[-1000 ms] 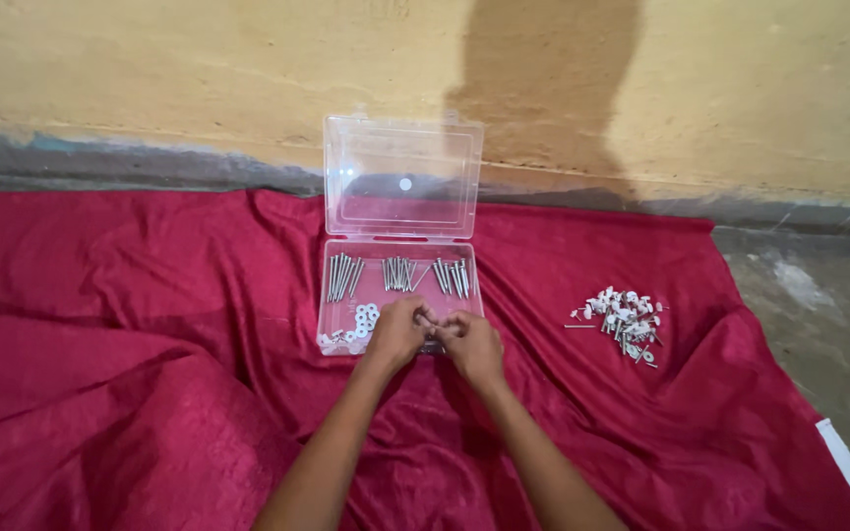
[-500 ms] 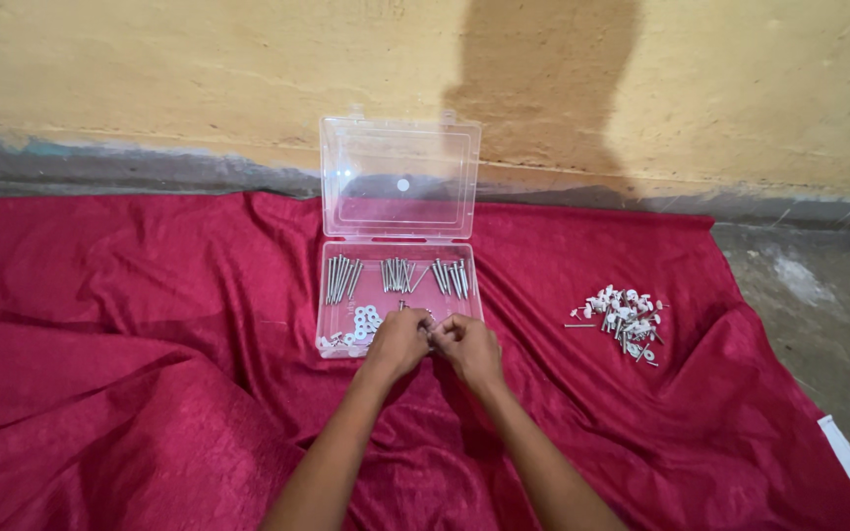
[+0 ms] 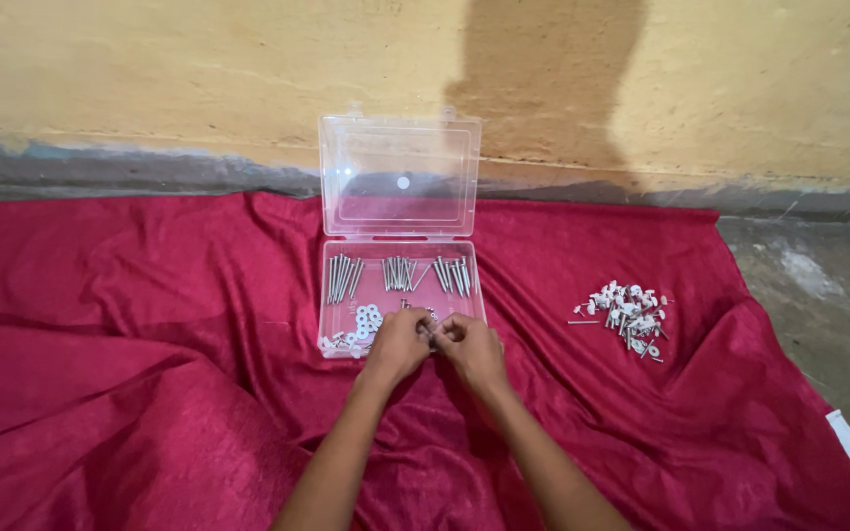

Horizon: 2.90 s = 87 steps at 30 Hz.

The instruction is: The person sorts hardware items, including long bolts and small white components, by hand on a red cloth, placing selected pieces into a plastic organizer case.

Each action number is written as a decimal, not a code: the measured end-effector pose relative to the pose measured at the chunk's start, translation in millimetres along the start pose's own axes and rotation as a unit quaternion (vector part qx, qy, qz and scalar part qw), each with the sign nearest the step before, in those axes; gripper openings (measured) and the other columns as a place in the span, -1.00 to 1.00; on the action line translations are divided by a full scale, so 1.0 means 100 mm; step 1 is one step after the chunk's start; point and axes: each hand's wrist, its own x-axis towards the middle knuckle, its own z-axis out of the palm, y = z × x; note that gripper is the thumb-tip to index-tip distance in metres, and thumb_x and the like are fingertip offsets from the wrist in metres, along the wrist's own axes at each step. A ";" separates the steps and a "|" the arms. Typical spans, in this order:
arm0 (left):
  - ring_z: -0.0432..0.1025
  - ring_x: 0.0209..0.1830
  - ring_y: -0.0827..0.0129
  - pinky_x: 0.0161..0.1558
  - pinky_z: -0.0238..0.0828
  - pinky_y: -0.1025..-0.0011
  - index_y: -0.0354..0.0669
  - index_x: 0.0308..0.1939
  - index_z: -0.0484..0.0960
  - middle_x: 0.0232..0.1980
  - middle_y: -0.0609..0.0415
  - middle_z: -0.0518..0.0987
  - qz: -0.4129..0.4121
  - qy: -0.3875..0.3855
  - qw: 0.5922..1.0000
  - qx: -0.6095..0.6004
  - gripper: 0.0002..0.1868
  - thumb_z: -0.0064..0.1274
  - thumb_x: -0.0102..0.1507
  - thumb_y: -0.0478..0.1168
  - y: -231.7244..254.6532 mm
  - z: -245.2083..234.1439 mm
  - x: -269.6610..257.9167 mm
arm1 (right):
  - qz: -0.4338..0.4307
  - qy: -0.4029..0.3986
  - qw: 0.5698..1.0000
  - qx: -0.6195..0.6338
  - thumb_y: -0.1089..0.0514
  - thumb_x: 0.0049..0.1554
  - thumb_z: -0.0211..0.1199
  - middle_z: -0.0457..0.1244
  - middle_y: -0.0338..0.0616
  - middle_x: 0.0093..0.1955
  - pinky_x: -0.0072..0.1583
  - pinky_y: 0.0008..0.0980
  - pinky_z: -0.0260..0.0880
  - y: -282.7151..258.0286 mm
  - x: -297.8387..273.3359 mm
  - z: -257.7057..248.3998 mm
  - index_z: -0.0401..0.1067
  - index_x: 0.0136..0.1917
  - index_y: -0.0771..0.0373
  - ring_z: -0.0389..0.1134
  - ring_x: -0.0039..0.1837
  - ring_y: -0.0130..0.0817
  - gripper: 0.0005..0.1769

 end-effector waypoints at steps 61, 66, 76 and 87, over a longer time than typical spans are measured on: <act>0.63 -0.22 0.03 -0.13 0.52 0.16 -0.21 -0.15 0.70 -0.26 -0.18 0.69 0.119 -0.018 0.991 -0.062 -0.82 0.01 0.27 -0.27 1.66 2.54 0.18 | 0.076 0.310 0.935 0.152 0.23 0.08 0.36 0.49 -0.15 -0.19 -0.08 -0.41 0.49 1.99 -0.28 -1.86 0.58 -0.08 0.24 0.52 -0.15 -0.43 -0.89; 0.61 -0.17 -0.03 -0.13 0.50 0.11 -0.20 -0.08 0.68 -0.23 -0.19 0.68 0.108 -0.006 0.993 -0.040 -0.80 0.03 0.27 -0.26 1.76 2.65 0.21 | 0.077 0.290 0.940 0.161 0.21 0.11 0.33 0.50 -0.14 -0.15 -0.04 -0.39 0.52 2.23 -0.15 -1.90 0.60 -0.04 0.20 0.55 -0.11 -0.41 -0.86; 0.63 -0.12 0.00 -0.06 0.52 0.12 -0.22 -0.12 0.73 -0.19 -0.21 0.71 -0.031 0.020 0.997 -0.075 -0.66 0.06 0.27 -0.03 1.57 2.99 0.57 | 0.157 0.244 0.957 0.002 -0.04 0.13 0.30 0.45 0.00 -0.14 -0.03 -0.06 0.44 1.98 -0.09 -2.04 0.65 -0.03 0.06 0.49 -0.07 0.02 -0.77; 0.65 -0.12 0.15 -0.02 0.52 0.22 -0.07 -0.21 0.76 -0.18 -0.02 0.75 -0.091 -0.027 0.994 -0.057 -0.72 0.18 0.19 0.01 1.47 3.01 0.69 | 0.236 0.223 0.946 0.008 -0.03 0.07 0.35 0.46 -0.06 -0.16 -0.03 -0.05 0.46 2.03 0.03 -2.04 0.67 -0.08 0.04 0.50 -0.10 -0.04 -0.79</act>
